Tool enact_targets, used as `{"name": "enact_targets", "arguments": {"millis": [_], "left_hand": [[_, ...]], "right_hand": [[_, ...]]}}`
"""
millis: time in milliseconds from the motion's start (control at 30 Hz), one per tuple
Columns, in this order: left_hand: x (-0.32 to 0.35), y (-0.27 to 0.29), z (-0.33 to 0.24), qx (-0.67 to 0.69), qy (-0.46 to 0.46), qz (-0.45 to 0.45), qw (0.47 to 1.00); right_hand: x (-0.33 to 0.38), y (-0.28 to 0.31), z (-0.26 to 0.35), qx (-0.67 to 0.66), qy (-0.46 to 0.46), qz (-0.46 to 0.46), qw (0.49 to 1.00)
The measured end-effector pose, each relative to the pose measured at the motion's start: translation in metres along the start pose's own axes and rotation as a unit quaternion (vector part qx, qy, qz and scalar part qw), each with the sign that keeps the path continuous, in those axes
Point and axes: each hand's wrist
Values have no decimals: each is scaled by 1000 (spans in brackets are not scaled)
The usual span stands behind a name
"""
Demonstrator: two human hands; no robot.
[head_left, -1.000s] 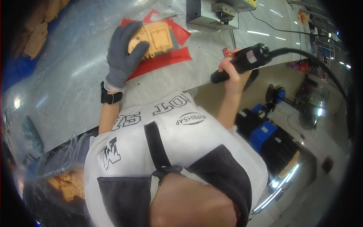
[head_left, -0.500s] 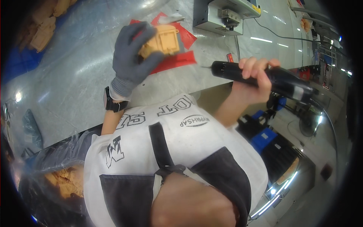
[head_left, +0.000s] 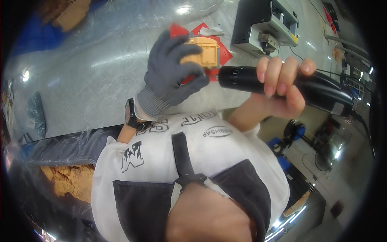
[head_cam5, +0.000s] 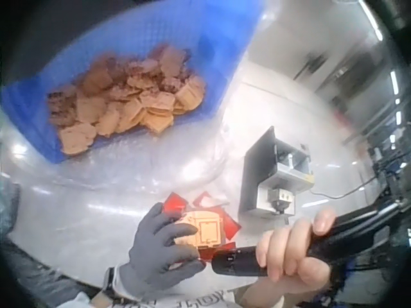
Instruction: Cleaning and inspecting small plastic toy components using a hand-held air tool.
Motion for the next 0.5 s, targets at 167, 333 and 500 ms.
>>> {"name": "enact_targets", "arguments": {"millis": [167,333,500], "left_hand": [[2,0,5,33,-5,-13,999],[2,0,4,53,9,-25,998],[3,-2,2,76,14,-27,997]], "right_hand": [[-4,-1,3,8,4,-4,1000],[-3,-1,-1,-36,25,-7,999],[-5,-1,-1,-28,12,13,999]]}}
Point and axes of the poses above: each hand's wrist, its own x-axis away from the middle knuckle, its own y-axis out of the back of the hand, z = x × y, and after that the axes turned 4 degrees about -z, right-handed
